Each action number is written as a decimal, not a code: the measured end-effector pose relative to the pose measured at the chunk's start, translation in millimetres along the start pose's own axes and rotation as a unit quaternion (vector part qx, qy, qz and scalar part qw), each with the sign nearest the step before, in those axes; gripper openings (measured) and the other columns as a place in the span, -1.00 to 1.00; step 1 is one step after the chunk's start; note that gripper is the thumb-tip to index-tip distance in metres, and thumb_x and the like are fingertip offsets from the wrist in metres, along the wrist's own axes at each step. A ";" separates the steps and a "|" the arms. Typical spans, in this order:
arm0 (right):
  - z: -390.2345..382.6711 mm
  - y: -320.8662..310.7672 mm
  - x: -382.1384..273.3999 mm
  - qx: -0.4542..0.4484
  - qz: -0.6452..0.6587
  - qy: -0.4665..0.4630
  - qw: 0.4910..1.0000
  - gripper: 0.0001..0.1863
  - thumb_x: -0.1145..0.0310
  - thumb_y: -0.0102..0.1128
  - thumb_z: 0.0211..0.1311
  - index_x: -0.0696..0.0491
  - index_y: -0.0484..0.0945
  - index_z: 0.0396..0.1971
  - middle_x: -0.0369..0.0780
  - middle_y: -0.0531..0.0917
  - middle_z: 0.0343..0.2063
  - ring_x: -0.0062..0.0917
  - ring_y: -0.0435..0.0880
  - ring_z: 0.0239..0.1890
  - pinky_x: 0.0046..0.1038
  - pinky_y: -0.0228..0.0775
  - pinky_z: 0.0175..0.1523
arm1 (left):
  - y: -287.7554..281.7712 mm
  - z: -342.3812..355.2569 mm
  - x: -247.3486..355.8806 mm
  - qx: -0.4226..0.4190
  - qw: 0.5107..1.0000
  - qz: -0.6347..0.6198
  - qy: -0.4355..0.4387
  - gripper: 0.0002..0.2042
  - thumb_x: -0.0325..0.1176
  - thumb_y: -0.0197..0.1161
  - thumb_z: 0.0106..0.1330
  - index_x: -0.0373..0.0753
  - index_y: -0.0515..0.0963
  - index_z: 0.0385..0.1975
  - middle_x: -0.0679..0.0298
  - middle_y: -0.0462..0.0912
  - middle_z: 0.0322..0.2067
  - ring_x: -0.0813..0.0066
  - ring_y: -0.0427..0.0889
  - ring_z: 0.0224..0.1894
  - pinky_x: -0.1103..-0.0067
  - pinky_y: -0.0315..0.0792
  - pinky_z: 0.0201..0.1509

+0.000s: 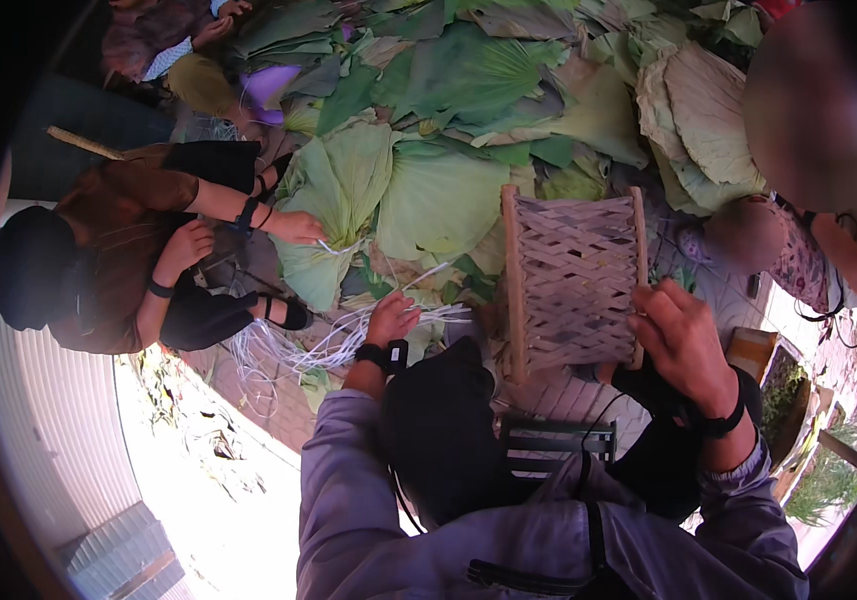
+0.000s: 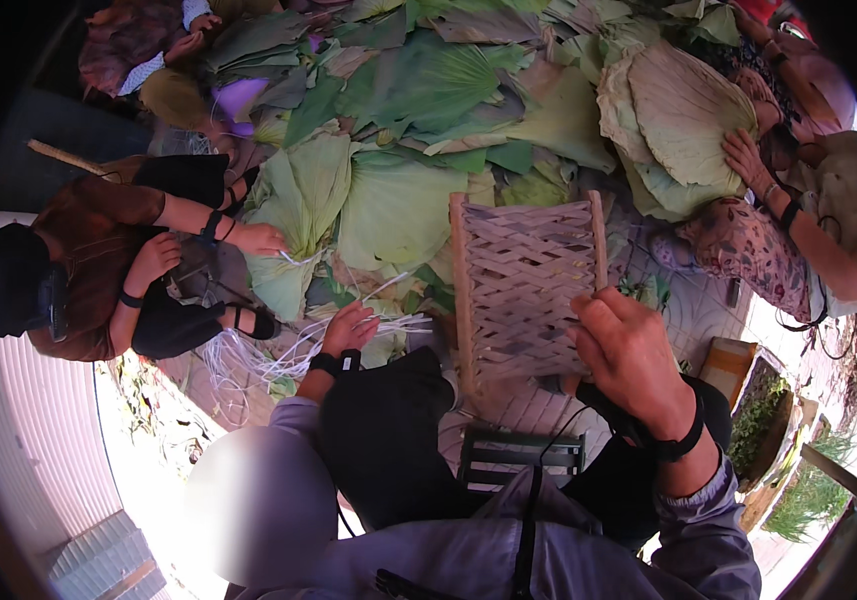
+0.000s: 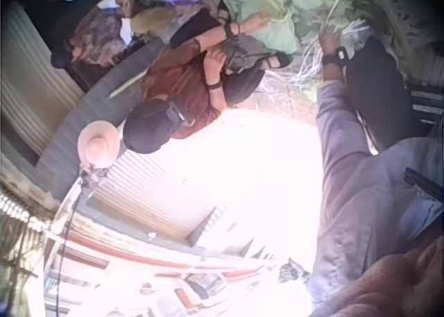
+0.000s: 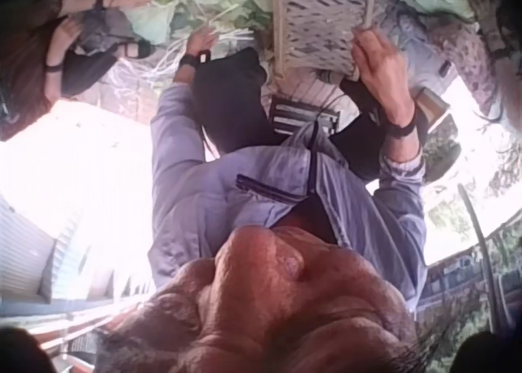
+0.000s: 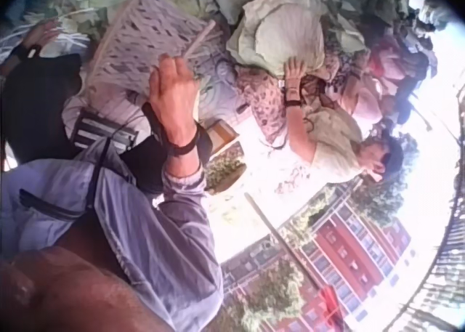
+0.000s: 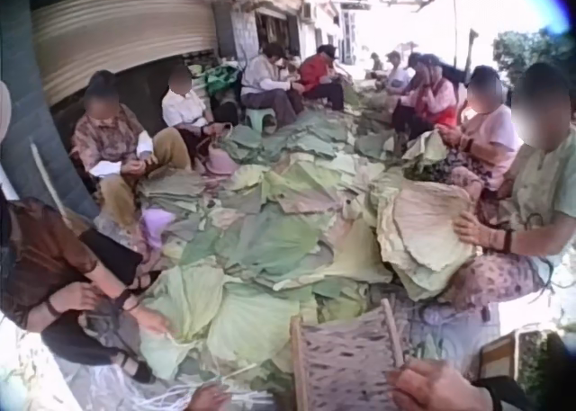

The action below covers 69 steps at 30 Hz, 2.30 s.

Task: The person sits on a low stool and weaves a small basket using a white plastic strip. They pull the strip through the woven frame, adjust the tension, and secure the weave. The person also handles large green leaves, folding them and placing them on a pile.

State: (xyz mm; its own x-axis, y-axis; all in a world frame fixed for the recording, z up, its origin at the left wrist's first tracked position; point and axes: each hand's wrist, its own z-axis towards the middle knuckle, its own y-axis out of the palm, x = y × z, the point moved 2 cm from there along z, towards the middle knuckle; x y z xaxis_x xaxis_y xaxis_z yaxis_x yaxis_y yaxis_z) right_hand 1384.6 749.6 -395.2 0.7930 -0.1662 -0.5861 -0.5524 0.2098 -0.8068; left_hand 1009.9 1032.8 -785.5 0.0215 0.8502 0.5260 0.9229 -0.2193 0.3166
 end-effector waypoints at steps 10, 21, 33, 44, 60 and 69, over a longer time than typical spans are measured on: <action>17.5 1.5 -3.4 -0.035 -0.023 -0.005 0.999 -0.65 0.55 0.39 0.06 0.20 0.55 -0.11 -0.08 0.59 -0.34 -0.11 0.61 -0.36 -0.18 0.47 -0.28 | 34.1 57.7 -16.9 0.000 0.996 -0.024 -0.082 -0.26 -0.47 0.31 0.35 0.05 0.07 0.47 0.12 0.38 0.24 -0.20 0.55 0.21 0.07 0.51 0.20; 17.6 2.5 -4.8 -0.044 -0.031 -0.013 0.998 -0.66 0.54 0.37 0.08 0.19 0.54 -0.11 -0.08 0.58 -0.33 -0.11 0.61 -0.33 -0.17 0.48 -0.24 | 24.4 35.2 -14.7 -0.006 0.999 -0.017 -0.039 -0.56 -0.41 0.25 0.43 -0.24 0.36 0.28 0.05 0.49 0.25 -0.10 0.59 0.21 0.16 0.52 0.27; 5.2 6.5 -7.8 -0.047 -0.037 -0.018 0.998 -0.66 0.51 0.37 0.09 0.15 0.55 -0.10 -0.09 0.60 -0.29 -0.10 0.63 -0.28 -0.17 0.50 -0.21 | 14.1 3.7 -3.0 -0.009 0.999 -0.032 -0.014 -0.45 -0.44 0.23 0.42 -0.21 0.24 0.38 -0.05 0.44 0.28 -0.13 0.59 0.21 0.13 0.52 0.25; 23.0 11.6 -11.7 -0.074 -0.039 -0.013 0.996 -0.61 0.51 0.44 0.02 0.16 0.54 -0.11 -0.10 0.60 -0.30 -0.10 0.63 -0.32 -0.16 0.50 -0.24 | 25.3 78.1 -20.6 0.013 0.995 -0.035 -0.091 -0.30 -0.57 0.26 0.34 -0.05 0.13 0.44 -0.01 0.44 0.20 -0.20 0.57 0.19 0.05 0.51 0.24; 25.1 14.2 -13.4 -0.065 -0.041 -0.028 0.997 -0.62 0.49 0.45 0.05 0.14 0.54 -0.11 -0.11 0.59 -0.31 -0.13 0.62 -0.34 -0.17 0.48 -0.26 | 13.3 85.4 -27.0 0.002 0.999 0.034 -0.038 -0.52 -0.60 0.18 0.39 -0.14 0.32 0.28 -0.04 0.56 0.12 -0.11 0.65 0.13 0.10 0.57 0.20; 28.8 18.2 -13.0 -0.084 -0.057 -0.023 0.995 -0.61 0.48 0.45 0.05 0.14 0.54 -0.10 -0.11 0.60 -0.31 -0.12 0.63 -0.33 -0.18 0.49 -0.26 | 15.3 121.2 -30.5 -0.045 0.992 -0.045 -0.112 -0.57 -0.55 0.22 0.39 -0.08 0.37 0.22 0.13 0.60 -0.03 -0.01 0.68 0.06 0.17 0.62 0.07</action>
State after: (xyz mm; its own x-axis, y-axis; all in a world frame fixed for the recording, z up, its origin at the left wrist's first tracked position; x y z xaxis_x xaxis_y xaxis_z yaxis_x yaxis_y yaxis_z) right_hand 1371.7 783.3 -400.1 0.8619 -0.1349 -0.4888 -0.4899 0.0276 -0.8713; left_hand 1069.9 1061.6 -892.5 0.0355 0.9509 0.3076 0.8875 -0.1715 0.4276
